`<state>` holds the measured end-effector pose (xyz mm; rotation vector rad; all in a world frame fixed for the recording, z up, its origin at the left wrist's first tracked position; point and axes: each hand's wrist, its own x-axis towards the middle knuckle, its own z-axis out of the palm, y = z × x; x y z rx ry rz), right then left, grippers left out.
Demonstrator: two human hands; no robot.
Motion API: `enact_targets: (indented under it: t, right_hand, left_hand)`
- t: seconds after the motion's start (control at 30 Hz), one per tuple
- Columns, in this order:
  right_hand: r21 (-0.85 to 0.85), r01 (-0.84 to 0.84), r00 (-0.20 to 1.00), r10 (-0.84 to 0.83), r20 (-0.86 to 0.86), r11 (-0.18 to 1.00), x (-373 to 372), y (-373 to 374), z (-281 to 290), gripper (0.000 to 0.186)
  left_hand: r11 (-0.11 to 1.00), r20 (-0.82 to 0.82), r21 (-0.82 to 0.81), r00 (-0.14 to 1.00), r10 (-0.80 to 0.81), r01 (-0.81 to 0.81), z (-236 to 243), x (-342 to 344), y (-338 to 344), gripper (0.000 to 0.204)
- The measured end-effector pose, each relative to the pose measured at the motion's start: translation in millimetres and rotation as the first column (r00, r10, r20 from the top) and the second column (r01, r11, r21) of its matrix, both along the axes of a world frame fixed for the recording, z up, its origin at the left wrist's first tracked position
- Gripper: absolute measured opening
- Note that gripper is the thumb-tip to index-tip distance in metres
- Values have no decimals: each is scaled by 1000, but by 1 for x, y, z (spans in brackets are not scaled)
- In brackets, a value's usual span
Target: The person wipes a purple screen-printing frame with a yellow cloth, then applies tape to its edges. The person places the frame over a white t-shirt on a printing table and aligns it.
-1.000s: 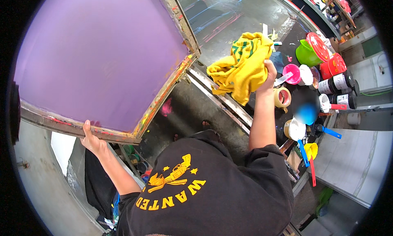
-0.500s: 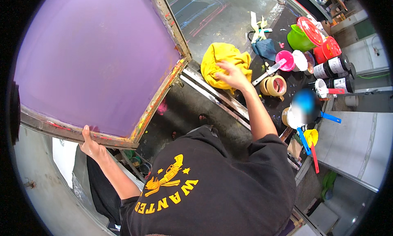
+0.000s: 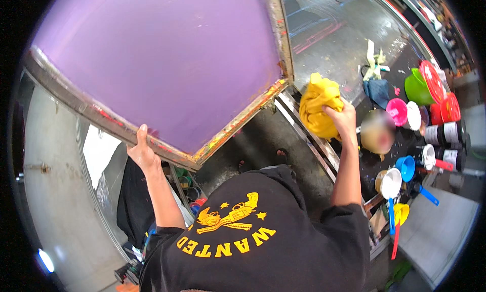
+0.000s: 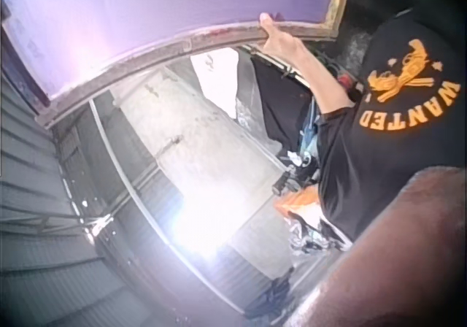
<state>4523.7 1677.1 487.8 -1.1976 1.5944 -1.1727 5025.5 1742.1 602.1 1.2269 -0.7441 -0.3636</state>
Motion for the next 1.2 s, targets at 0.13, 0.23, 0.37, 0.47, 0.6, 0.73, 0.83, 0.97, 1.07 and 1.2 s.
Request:
enact_targets:
  t: [0.13,0.23,0.37,0.47,0.6,0.73,0.83,0.97,1.07,1.2]
  right_hand:
    - [-380,-188,982,175,-68,906,52,5,73,41]
    - [-538,-214,958,283,48,815,144,-6,98,55]
    - [-666,-551,833,277,-479,504,285,16,70,75]
    - [-699,-627,773,158,-615,345,338,11,60,60]
    - [-816,-455,878,30,-477,356,336,-50,147,56]
    - [-769,148,946,-316,-73,622,289,-144,182,45]
    - [-660,191,911,-381,-156,727,248,-169,95,50]
    - [-674,-12,971,-151,-184,739,315,-34,45,47]
    - [-820,-363,923,291,-252,441,347,14,112,34]
    - [-897,-358,932,42,-360,261,350,-54,240,28]
  left_hand:
    - [999,42,50,999,-21,19,8,-1,2,32]
    - [998,49,65,999,-22,19,24,-11,8,41]
    - [995,189,100,982,-31,13,30,-13,10,48]
    - [988,302,149,950,-75,30,9,2,4,71]
    - [990,353,124,936,16,-64,36,-19,17,66]
    - [998,354,2,933,65,-70,42,-33,19,65]
    - [996,360,36,931,65,-83,37,-31,15,64]
    - [995,322,37,944,74,-90,33,-27,15,62]
    - [995,356,7,930,93,-102,37,-31,14,61]
    - [996,368,-80,927,70,-44,38,-45,12,60]
